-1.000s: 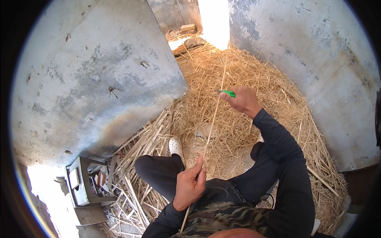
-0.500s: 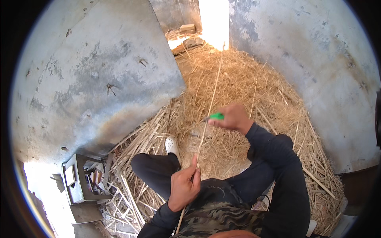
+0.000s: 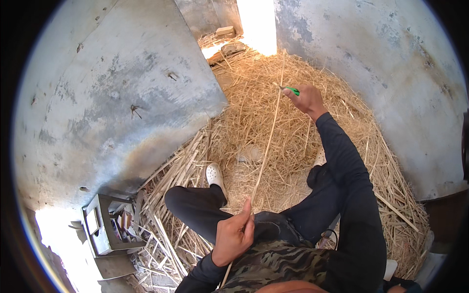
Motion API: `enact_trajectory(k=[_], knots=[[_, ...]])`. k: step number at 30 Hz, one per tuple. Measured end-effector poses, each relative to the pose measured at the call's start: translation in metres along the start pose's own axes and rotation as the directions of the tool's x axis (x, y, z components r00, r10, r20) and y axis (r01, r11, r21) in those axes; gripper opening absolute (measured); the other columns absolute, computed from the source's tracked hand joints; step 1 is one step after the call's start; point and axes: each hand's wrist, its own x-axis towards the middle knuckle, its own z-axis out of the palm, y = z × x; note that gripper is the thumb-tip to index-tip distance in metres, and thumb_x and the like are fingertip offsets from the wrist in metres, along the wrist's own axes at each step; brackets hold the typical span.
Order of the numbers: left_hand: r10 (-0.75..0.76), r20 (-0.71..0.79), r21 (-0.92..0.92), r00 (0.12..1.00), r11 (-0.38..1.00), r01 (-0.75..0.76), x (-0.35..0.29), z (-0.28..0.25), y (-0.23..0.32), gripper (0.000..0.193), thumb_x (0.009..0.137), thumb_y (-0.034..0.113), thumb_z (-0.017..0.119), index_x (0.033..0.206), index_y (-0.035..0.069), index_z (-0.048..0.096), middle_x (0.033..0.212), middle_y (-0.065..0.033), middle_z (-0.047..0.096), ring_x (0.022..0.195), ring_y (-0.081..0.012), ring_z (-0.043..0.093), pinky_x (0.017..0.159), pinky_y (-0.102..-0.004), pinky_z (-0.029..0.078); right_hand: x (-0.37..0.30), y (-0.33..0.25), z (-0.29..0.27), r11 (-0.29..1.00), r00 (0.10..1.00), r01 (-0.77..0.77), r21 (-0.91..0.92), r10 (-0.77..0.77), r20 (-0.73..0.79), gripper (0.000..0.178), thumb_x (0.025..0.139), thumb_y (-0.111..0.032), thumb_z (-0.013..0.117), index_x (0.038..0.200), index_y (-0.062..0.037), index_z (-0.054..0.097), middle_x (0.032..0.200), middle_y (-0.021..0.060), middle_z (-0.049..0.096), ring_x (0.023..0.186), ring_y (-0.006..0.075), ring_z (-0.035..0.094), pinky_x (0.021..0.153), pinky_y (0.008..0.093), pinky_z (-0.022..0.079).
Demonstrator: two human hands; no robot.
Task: The person sits on a bed of straw and uses a green utility knife to shave the surface of a long, thin wooden stick. They hold the stick with their left hand and scrape along its length with the knife in their right hand, repeating the motion to smooth the wood.
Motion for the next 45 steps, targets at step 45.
enact_trajectory(k=[45], knots=[[-0.035,-0.056,-0.009,0.998,0.999,0.034,-0.002,-0.004,-0.007,0.041,0.082,-0.005,0.058,0.123,-0.006,0.056,0.063,-0.0189,0.053,0.050,-0.0287,0.057,0.051,-0.0285,0.045,-0.021,-0.049,0.000,0.969,0.970,0.243,0.046,-0.244,0.013,0.077,0.081,-0.082,0.032,0.051,-0.0145,0.052,0.040,0.0001,0.038,0.034,0.0146,0.039,0.035,0.0325,0.031]])
